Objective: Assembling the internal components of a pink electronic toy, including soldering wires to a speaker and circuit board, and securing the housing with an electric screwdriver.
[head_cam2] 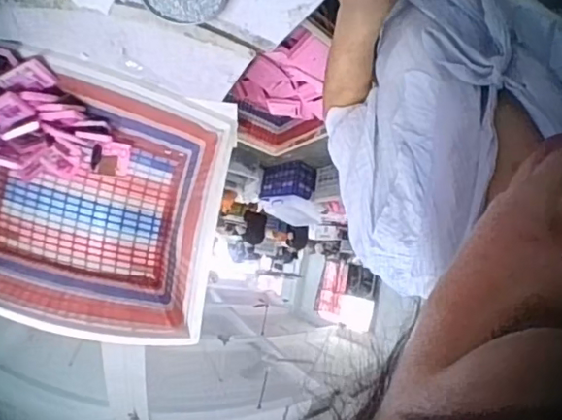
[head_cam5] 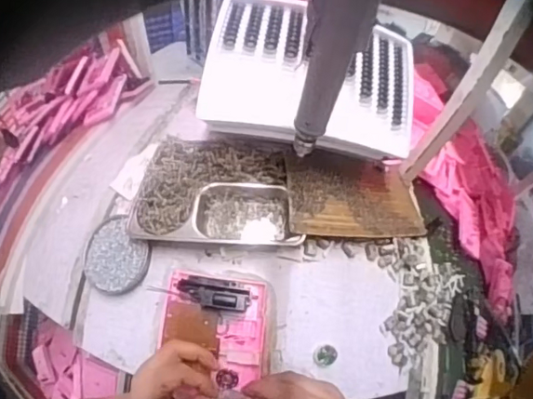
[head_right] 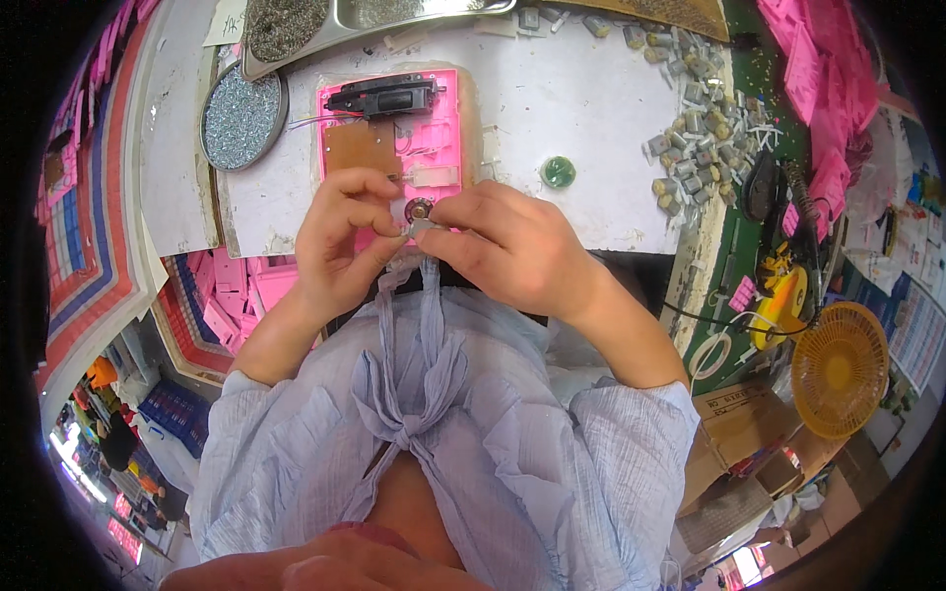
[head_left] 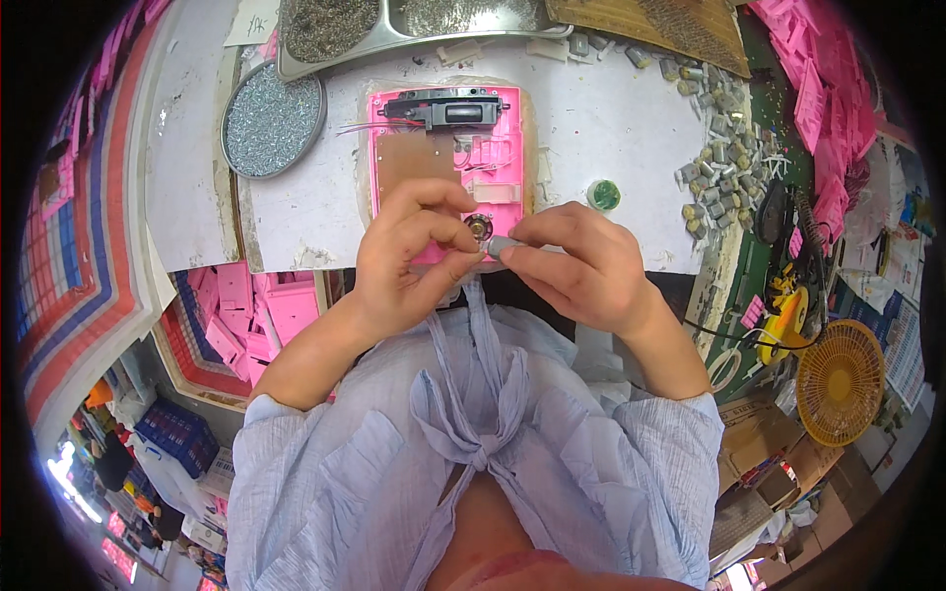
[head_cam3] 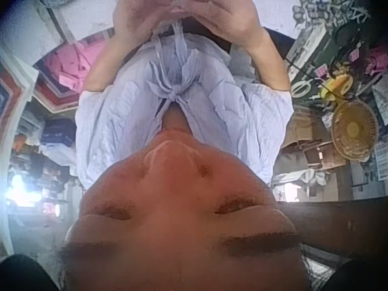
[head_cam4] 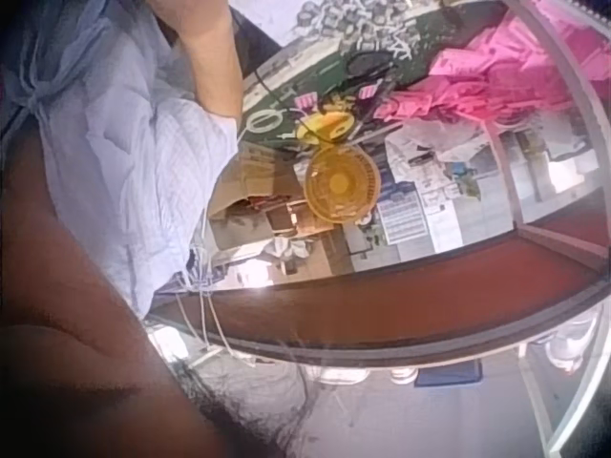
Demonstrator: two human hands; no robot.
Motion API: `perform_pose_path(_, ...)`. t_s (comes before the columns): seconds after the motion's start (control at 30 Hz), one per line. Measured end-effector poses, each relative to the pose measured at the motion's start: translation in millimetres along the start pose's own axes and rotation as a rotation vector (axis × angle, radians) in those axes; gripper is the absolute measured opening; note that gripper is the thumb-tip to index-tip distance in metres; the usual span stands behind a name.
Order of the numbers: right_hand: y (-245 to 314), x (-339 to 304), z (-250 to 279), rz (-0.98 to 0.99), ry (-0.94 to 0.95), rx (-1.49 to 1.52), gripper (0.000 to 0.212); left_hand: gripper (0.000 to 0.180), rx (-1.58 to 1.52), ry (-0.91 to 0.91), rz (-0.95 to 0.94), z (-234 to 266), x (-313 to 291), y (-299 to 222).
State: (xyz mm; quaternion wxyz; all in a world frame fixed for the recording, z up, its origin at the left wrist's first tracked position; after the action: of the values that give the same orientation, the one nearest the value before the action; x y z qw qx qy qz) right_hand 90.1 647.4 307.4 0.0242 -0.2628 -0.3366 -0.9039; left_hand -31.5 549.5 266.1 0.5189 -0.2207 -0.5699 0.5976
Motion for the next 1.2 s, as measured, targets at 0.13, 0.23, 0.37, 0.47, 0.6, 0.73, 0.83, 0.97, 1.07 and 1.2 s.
perform_pose_path(0.13, -3, -3, 0, -0.036, -0.025, 0.010, 0.029, 0.021, 0.076, 0.010, -0.043, 0, -1, 1)
perform_pose_path(0.23, -5, -4, 2, -0.044, -0.050, 0.011, 0.029, 0.024, 0.048, -0.003, -0.038, 2, 3, 2)
perform_pose_path(0.37, -20, -9, 18, -0.101, -0.115, -0.035, 0.032, 0.025, 0.238, -0.033, 0.024, 4, 25, 6)
perform_pose_path(0.47, -37, -11, 37, -0.195, -0.239, -0.037, 0.034, 0.024, 0.657, 0.038, -0.102, -9, 44, 5)
perform_pose_path(0.6, -56, -14, 43, -0.276, -0.337, 0.013, 0.034, 0.018, 0.779, 0.102, -0.222, -24, 47, 6)
perform_pose_path(0.73, -75, -12, 27, -0.405, -0.310, 0.075, 0.031, 0.019, 0.674, 0.163, -0.252, -24, 41, 7)
perform_pose_path(0.83, -83, -7, 11, -0.449, -0.250, 0.069, 0.027, 0.023, 0.610, 0.234, -0.328, -20, 30, 1)
perform_pose_path(0.97, -88, 5, 6, -0.438, -0.210, 0.027, 0.027, 0.025, 0.566, 0.233, -0.223, -8, 17, 8)
perform_pose_path(1.07, -102, -2, 14, -0.525, -0.313, 0.118, 0.028, 0.021, 0.529, 0.137, -0.177, -7, 29, 9)
perform_pose_path(1.2, -112, -12, 28, -0.581, -0.401, 0.178, 0.028, 0.014, 0.713, 0.190, -0.180, -28, 57, 5)
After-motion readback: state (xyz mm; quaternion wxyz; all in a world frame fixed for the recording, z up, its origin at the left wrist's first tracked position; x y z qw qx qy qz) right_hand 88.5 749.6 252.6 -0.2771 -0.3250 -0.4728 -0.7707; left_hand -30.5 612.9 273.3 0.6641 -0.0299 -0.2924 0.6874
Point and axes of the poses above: each hand's wrist, its own x-axis towards the middle knuckle, its own z-axis out of the back of the hand, y = z × x, the point moved 9 cm from there along x, towards the middle knuckle, and after that the axes turned 3 degrees about -z, right-handed, at the moved point
